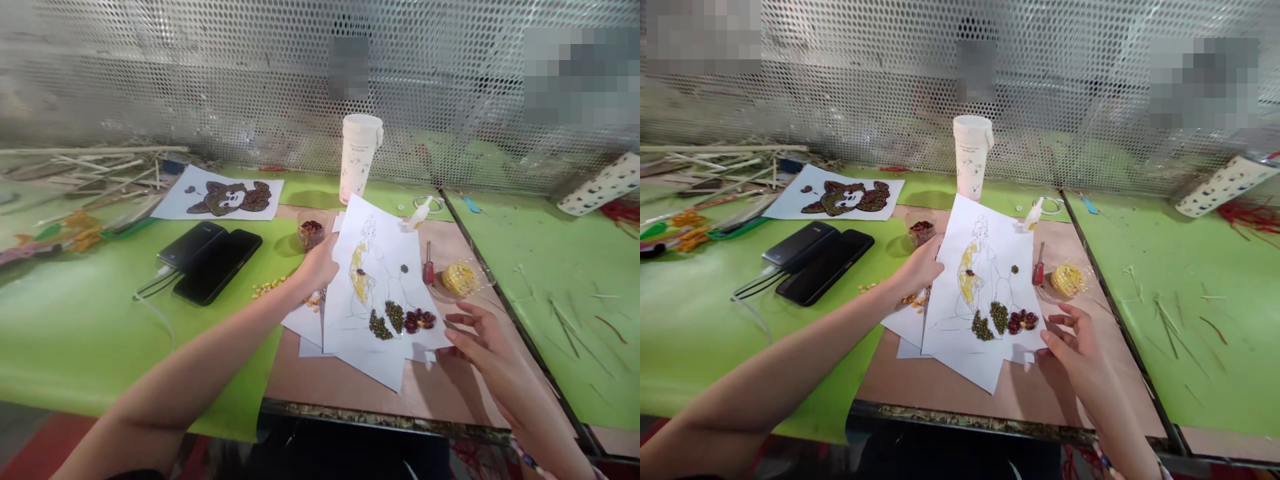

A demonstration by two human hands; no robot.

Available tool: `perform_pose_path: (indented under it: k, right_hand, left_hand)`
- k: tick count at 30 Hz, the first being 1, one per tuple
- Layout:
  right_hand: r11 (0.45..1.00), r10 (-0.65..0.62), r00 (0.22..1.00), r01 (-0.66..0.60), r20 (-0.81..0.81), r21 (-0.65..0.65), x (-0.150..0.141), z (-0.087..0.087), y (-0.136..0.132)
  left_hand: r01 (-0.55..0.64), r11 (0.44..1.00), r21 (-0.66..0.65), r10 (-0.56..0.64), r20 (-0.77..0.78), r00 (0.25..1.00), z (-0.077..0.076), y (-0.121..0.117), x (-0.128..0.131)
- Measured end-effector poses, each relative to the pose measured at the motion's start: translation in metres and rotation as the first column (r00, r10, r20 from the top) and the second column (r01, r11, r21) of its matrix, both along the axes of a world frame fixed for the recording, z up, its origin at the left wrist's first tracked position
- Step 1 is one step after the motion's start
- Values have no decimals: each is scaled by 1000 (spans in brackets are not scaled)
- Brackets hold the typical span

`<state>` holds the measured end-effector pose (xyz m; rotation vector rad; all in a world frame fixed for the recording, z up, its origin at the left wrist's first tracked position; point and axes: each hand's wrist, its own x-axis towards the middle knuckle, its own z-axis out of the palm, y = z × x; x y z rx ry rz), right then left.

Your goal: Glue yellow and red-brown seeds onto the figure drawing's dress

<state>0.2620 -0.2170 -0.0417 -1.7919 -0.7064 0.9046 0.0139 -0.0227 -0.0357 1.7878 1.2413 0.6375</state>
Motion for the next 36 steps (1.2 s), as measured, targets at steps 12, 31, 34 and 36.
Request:
perform_pose_path:
  k: [12, 31, 34, 36]
  right_hand:
    - [990, 132, 971, -120, -201, 68, -41, 2, -9]
    - [994, 107, 994, -107, -4, -33, -29, 30, 26]
    - [994, 101, 994, -103, -44, -44, -27, 31, 31]
    - [994, 100, 993, -103, -68, -34, -27, 29, 34]
  left_hand:
    - [-38, 997, -69, 45, 99, 994, 1, -2, 4]
    - [-112, 958, -264, 139, 87, 986, 5, -13, 13]
    - [-121, 949, -290, 153, 90, 984, 7, -14, 12]
    - [-120, 943, -311, 155, 89, 984, 9, -14, 11]
